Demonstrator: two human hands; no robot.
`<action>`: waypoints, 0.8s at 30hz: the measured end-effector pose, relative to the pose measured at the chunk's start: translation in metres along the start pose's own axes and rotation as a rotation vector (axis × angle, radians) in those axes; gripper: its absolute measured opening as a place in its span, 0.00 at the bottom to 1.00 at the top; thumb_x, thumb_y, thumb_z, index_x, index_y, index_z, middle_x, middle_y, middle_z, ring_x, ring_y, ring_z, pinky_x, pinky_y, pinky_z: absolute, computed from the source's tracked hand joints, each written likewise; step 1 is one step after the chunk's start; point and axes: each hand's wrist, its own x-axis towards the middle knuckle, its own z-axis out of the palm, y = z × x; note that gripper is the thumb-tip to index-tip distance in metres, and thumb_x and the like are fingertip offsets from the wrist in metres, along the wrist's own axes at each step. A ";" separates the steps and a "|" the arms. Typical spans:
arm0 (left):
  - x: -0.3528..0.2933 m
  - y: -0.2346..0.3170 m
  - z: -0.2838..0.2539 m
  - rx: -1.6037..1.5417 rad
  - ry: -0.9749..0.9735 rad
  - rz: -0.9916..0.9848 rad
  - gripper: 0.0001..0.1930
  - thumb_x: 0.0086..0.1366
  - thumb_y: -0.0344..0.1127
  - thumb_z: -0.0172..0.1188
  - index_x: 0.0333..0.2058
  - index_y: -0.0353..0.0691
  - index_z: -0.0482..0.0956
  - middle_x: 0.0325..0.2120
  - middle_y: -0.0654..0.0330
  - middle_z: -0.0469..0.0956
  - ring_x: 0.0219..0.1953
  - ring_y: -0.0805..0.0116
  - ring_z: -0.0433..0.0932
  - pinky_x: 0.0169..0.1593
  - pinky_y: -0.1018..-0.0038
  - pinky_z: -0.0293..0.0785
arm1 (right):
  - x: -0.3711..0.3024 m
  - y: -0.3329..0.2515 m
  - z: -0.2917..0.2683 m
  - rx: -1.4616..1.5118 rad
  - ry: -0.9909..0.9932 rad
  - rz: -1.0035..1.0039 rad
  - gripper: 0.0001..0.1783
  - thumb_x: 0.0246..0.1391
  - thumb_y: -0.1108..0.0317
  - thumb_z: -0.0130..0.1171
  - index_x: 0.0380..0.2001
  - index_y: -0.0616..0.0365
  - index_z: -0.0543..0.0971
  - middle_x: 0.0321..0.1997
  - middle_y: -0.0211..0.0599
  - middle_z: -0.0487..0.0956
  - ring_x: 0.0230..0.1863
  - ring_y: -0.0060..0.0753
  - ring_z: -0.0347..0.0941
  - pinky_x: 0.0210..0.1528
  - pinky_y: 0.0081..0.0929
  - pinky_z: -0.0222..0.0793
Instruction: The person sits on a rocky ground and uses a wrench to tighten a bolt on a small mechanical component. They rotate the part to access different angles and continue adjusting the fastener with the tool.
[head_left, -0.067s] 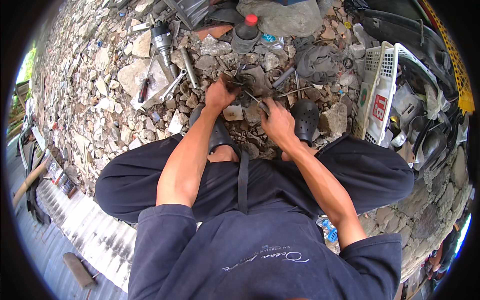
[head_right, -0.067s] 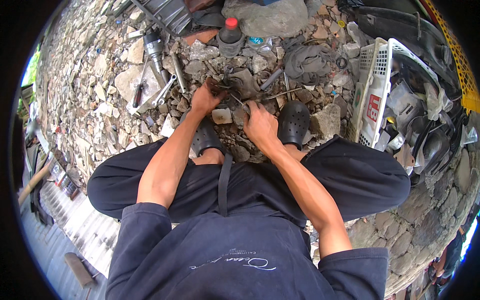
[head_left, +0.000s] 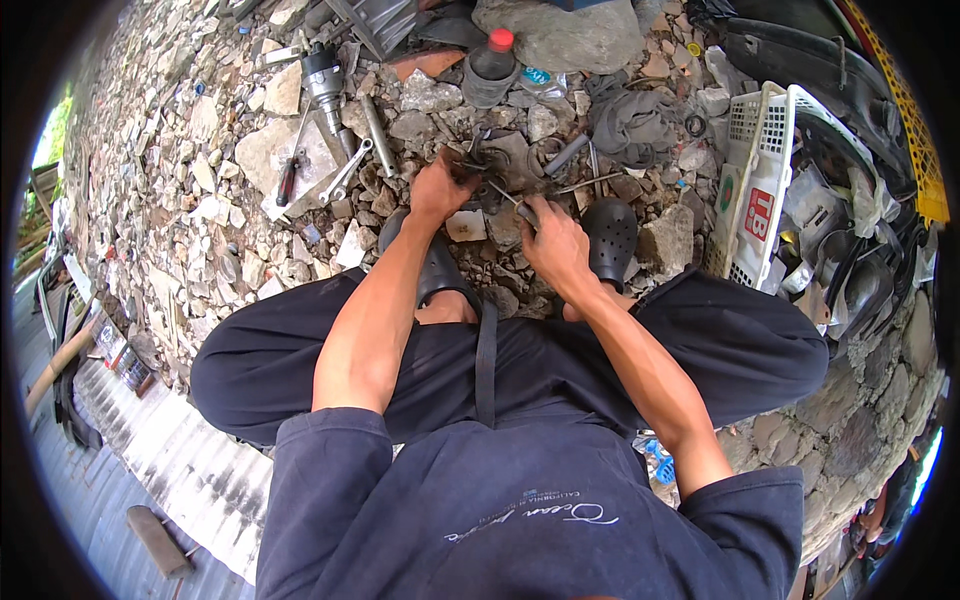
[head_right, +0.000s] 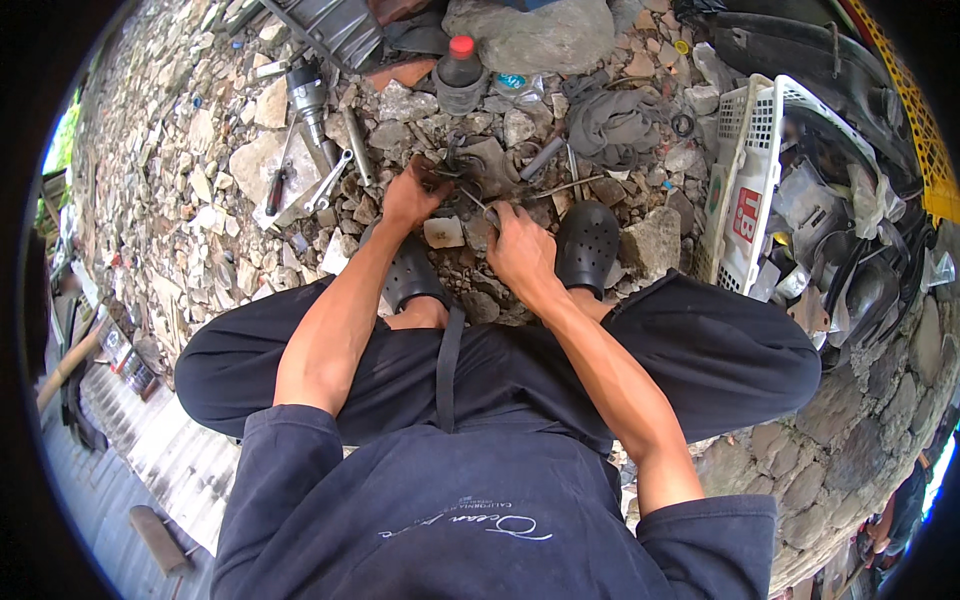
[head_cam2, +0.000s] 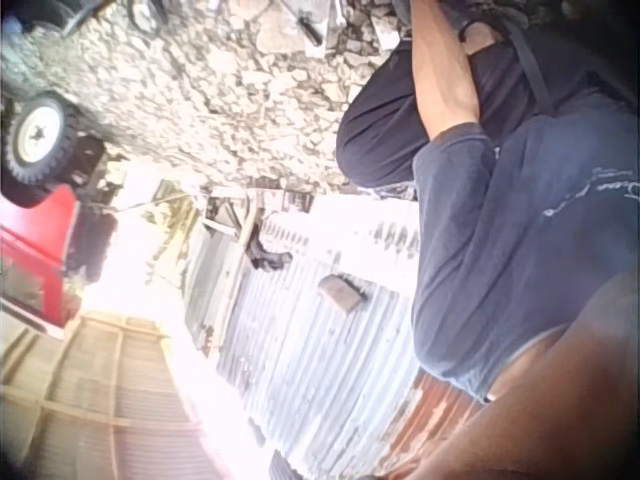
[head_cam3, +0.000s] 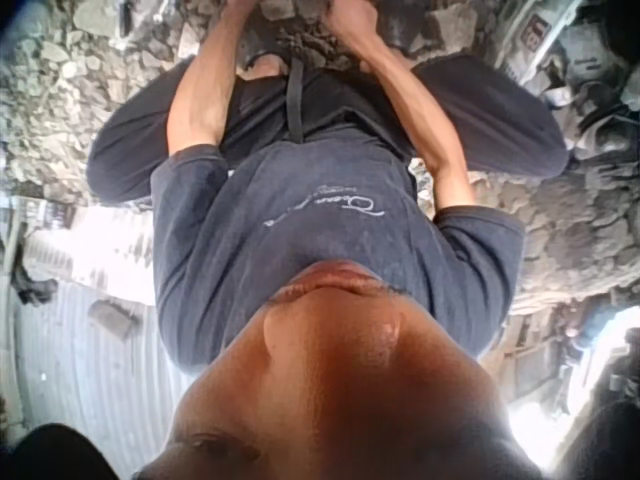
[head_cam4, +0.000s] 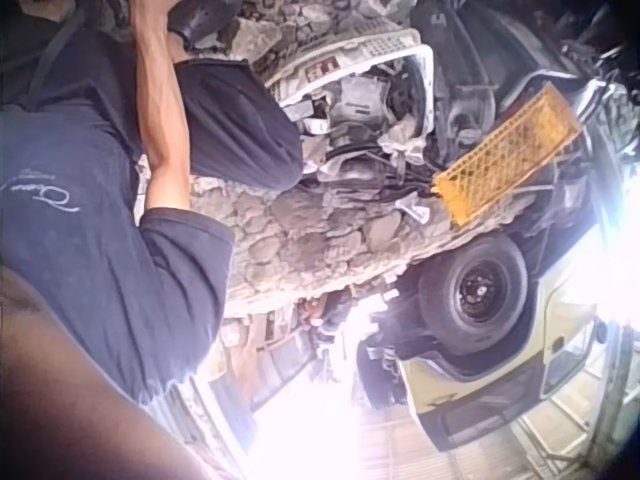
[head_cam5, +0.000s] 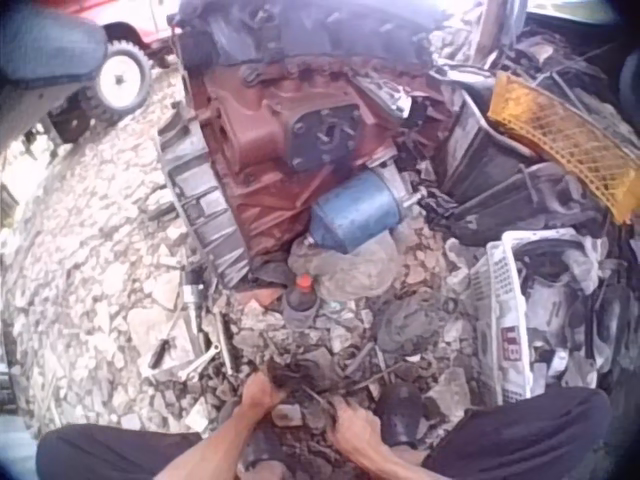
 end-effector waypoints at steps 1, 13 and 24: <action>0.000 0.001 0.001 0.009 0.003 -0.011 0.25 0.52 0.47 0.68 0.44 0.40 0.73 0.34 0.53 0.84 0.40 0.51 0.81 0.46 0.59 0.75 | 0.000 -0.001 -0.001 0.002 0.007 -0.002 0.18 0.51 0.68 0.58 0.46 0.59 0.73 0.37 0.54 0.78 0.35 0.59 0.77 0.35 0.49 0.74; -0.002 0.001 0.000 -0.018 -0.004 -0.010 0.26 0.50 0.46 0.68 0.45 0.39 0.73 0.33 0.55 0.84 0.39 0.51 0.82 0.45 0.59 0.76 | -0.001 -0.010 0.010 -0.161 -0.118 -0.050 0.22 0.50 0.70 0.58 0.49 0.63 0.70 0.38 0.58 0.78 0.35 0.63 0.78 0.35 0.50 0.75; 0.000 -0.004 0.008 0.053 0.032 0.079 0.25 0.51 0.44 0.67 0.45 0.38 0.72 0.32 0.52 0.83 0.37 0.49 0.82 0.43 0.57 0.77 | 0.030 0.029 0.009 1.288 -0.489 1.038 0.13 0.57 0.61 0.59 0.41 0.55 0.76 0.28 0.30 0.73 0.17 0.20 0.59 0.13 0.20 0.47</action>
